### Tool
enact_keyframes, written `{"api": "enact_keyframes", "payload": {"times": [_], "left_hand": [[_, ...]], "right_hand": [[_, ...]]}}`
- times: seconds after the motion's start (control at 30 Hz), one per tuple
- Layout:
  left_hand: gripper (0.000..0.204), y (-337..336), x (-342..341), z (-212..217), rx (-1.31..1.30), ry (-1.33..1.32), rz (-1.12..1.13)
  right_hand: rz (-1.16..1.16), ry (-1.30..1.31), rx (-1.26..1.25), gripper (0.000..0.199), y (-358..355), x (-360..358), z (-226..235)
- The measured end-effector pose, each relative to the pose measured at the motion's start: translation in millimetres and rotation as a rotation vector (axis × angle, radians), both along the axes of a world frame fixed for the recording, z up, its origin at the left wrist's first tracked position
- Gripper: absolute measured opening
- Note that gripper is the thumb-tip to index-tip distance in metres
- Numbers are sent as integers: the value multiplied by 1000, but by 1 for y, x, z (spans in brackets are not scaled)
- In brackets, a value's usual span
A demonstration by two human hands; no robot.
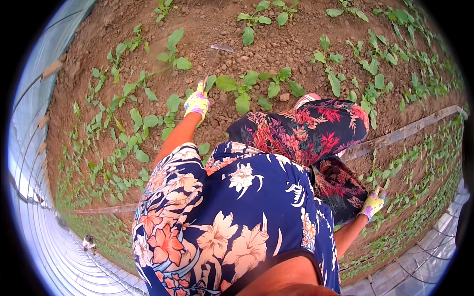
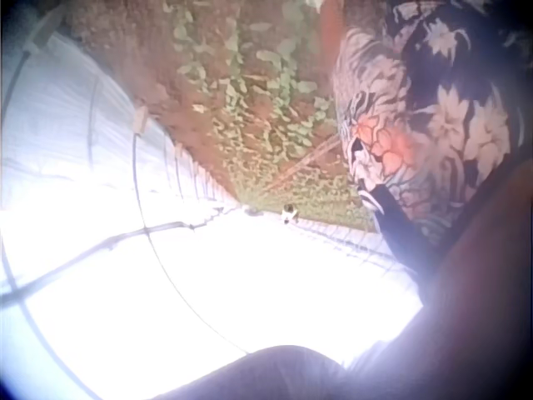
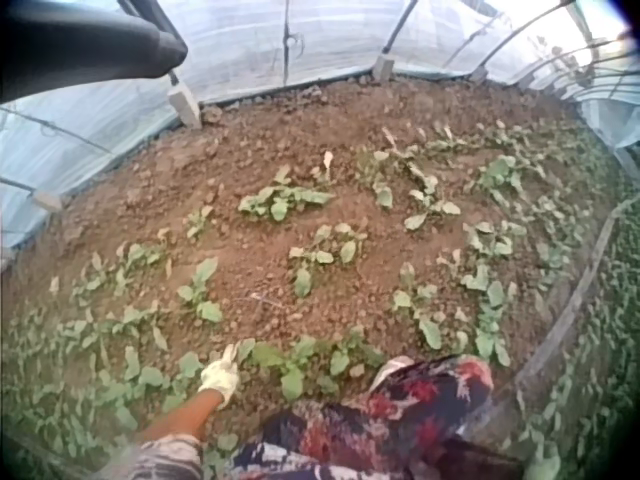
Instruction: The person kneels in a greenhouse and removes weeds from around small plants using a small hand tool. They move along the row, pulling weeds and placing them on a green cloth on the ground.
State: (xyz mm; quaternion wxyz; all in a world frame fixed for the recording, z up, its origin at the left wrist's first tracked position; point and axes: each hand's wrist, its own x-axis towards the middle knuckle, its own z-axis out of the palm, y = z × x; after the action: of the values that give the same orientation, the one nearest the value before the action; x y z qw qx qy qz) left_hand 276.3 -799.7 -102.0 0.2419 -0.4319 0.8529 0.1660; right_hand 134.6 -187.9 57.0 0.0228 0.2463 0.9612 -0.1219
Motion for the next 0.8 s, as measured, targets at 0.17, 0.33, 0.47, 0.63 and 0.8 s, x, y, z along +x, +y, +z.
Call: {"api": "enact_keyframes", "payload": {"times": [0.17, 0.33, 0.47, 0.63, 0.8], "left_hand": [[48, -4, -27, 3, -78, 244, 81], [50, -16, -62, 7, -33, 37, 117], [51, -35, -77, 6, -7, 90, 10], [49, -2, -79, 17, -160, 320, 19], [51, -21, -64, -6, -44, 82, -22]], "right_hand": [[3, 30, -52, 30, 10, 0, -2], [24, -13, -11, 30, 20, -5, -5], [36, 16, 24, 29, 31, -2, -3], [66, 65, -6, 29, 34, -1, -2], [52, 5, 29, 30, 27, 5, -3]]}}
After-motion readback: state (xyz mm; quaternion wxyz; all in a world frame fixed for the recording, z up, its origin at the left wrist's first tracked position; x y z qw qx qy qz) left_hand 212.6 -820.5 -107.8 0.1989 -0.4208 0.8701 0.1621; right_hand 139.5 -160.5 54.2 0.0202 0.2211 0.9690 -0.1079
